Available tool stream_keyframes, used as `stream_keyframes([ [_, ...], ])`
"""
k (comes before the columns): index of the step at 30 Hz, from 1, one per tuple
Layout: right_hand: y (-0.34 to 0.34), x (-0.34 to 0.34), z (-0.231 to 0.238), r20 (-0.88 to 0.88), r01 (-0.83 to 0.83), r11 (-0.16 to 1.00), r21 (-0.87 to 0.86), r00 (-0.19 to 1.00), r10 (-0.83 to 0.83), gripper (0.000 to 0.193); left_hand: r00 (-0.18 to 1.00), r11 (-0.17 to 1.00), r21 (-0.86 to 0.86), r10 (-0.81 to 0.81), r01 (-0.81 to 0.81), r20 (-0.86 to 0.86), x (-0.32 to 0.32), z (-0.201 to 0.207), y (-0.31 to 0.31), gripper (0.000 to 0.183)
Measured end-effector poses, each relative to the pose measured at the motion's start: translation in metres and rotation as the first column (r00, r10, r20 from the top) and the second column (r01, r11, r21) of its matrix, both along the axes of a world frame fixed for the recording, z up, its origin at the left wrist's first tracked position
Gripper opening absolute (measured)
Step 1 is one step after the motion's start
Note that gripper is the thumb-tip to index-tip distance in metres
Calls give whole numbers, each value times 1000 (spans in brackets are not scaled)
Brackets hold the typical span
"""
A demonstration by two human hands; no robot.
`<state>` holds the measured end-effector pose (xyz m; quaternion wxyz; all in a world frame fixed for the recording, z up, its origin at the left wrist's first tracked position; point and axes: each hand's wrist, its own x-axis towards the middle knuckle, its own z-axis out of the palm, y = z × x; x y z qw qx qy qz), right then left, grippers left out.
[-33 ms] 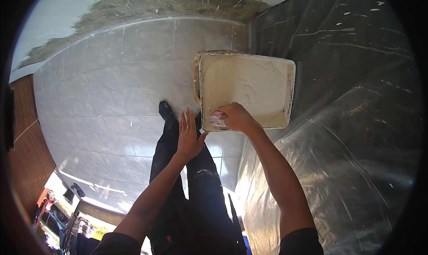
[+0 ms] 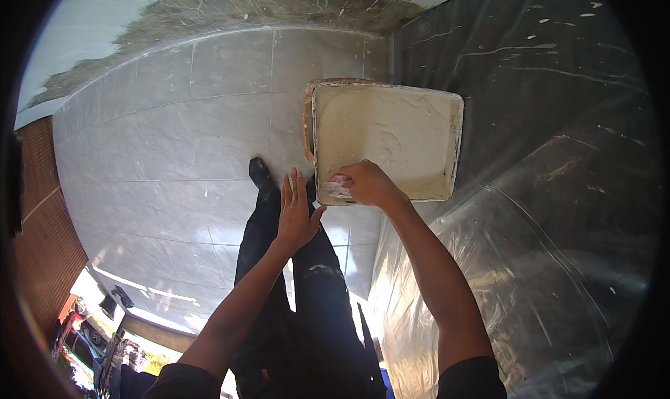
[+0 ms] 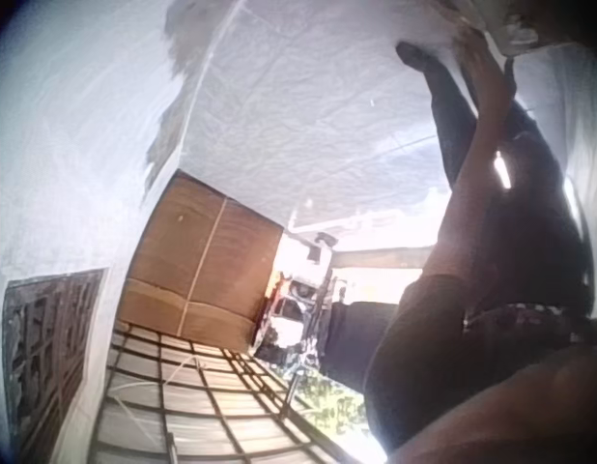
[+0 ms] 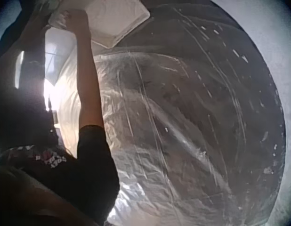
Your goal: The person applies putty to a weathered exterior wall using a putty knife.
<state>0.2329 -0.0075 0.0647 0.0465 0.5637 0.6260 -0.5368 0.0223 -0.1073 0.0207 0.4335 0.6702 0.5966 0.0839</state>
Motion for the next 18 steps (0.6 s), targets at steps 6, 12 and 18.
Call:
stream_keyframes([
  [6,-8,-15,-2,61,-140,990,-35,988,141,28,1000,1000,-9,-11,10,-9,-2,3,2,98],
  [12,-8,-20,10,-6,-84,995,-59,996,84,28,1000,1000,-22,2,-1,6,-1,1,-1,97],
  [18,-5,-27,9,100,-151,987,-54,983,156,27,999,1000,-20,20,-20,31,0,-1,-3,98],
])
